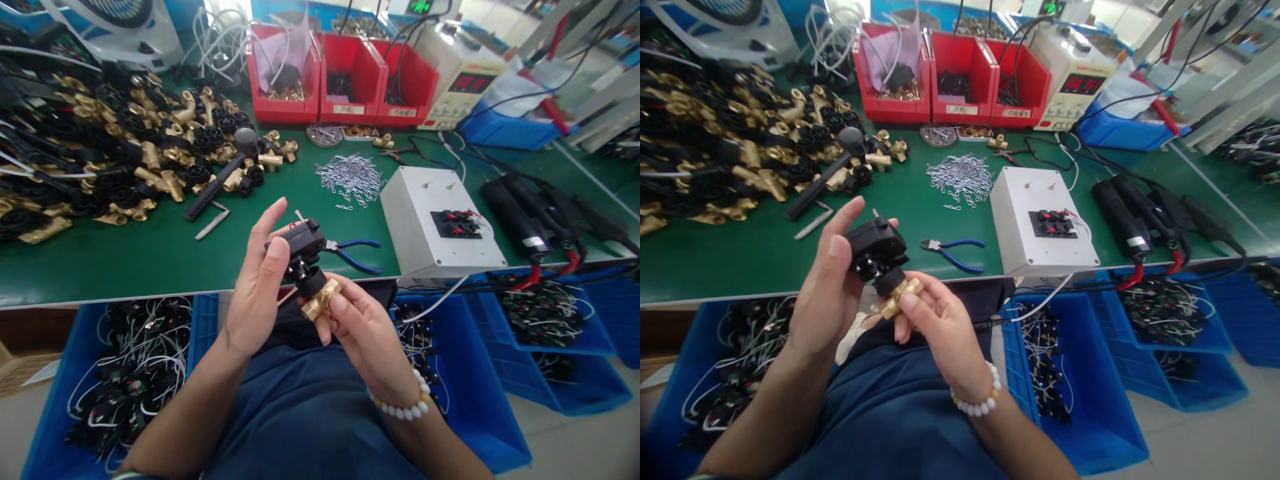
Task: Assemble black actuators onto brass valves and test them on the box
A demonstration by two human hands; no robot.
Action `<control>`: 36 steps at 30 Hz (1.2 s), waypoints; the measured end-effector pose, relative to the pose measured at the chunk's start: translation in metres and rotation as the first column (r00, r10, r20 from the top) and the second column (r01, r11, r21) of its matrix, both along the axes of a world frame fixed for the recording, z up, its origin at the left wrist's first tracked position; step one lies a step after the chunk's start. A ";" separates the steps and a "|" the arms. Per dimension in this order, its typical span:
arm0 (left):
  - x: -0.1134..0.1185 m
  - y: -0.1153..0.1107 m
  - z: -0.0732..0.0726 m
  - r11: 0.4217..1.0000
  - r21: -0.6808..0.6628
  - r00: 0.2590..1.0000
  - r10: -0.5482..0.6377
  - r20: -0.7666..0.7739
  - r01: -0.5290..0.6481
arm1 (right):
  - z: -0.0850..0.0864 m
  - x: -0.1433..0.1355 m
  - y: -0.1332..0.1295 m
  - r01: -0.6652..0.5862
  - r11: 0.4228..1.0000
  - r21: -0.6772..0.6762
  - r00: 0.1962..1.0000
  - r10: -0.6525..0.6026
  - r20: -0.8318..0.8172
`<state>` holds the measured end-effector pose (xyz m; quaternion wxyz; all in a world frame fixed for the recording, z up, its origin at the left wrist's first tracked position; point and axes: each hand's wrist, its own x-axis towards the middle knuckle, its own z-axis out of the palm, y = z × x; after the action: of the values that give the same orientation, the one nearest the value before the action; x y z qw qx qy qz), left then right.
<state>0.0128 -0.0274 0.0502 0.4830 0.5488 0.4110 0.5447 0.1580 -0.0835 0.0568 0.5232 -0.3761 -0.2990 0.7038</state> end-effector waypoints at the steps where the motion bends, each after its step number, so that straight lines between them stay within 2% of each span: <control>1: -0.001 -0.001 -0.001 0.999 0.037 1.000 -0.007 -0.025 0.008 | 0.001 0.000 0.000 -0.014 1.000 0.001 1.000 0.014 -0.015; 8: -0.003 -0.005 0.007 0.980 0.198 0.993 -0.002 -0.119 0.026 | 0.002 0.004 -0.001 -0.078 0.997 0.018 0.989 0.080 -0.122; 11: -0.002 -0.005 0.009 0.988 0.152 0.997 -0.009 -0.080 0.021 | 0.002 0.006 0.001 -0.097 0.995 0.015 0.984 0.098 -0.148; 16: -0.002 -0.007 0.011 0.997 0.015 0.996 -0.081 0.046 0.080 | 0.002 0.007 0.002 -0.148 0.989 -0.016 0.952 0.138 -0.274; 19: -0.002 -0.008 0.011 0.998 0.035 0.999 -0.049 -0.007 0.049 | 0.002 0.005 -0.001 -0.076 0.997 0.021 0.985 0.079 -0.154; 24: -0.005 -0.007 0.012 0.971 0.240 0.984 0.022 -0.178 0.022 | 0.006 0.001 -0.006 0.068 0.996 0.065 0.987 -0.076 0.144; 26: -0.005 -0.008 0.013 0.955 0.295 0.976 0.035 -0.214 0.031 | 0.008 0.001 -0.006 0.063 0.996 0.063 0.986 -0.072 0.152; 31: -0.003 -0.011 0.015 0.955 0.295 0.980 0.025 -0.198 0.036 | 0.008 0.001 -0.002 -0.065 0.998 0.024 0.997 0.066 -0.038; 36: -0.003 -0.010 0.015 0.954 0.297 0.974 0.029 -0.227 0.041 | 0.011 -0.008 -0.008 0.131 0.986 0.101 0.974 -0.148 0.174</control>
<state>0.0101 -0.0377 0.0650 0.3454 0.6758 0.3749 0.5325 0.1500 -0.0911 0.0675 0.5583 -0.4348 -0.3491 0.6143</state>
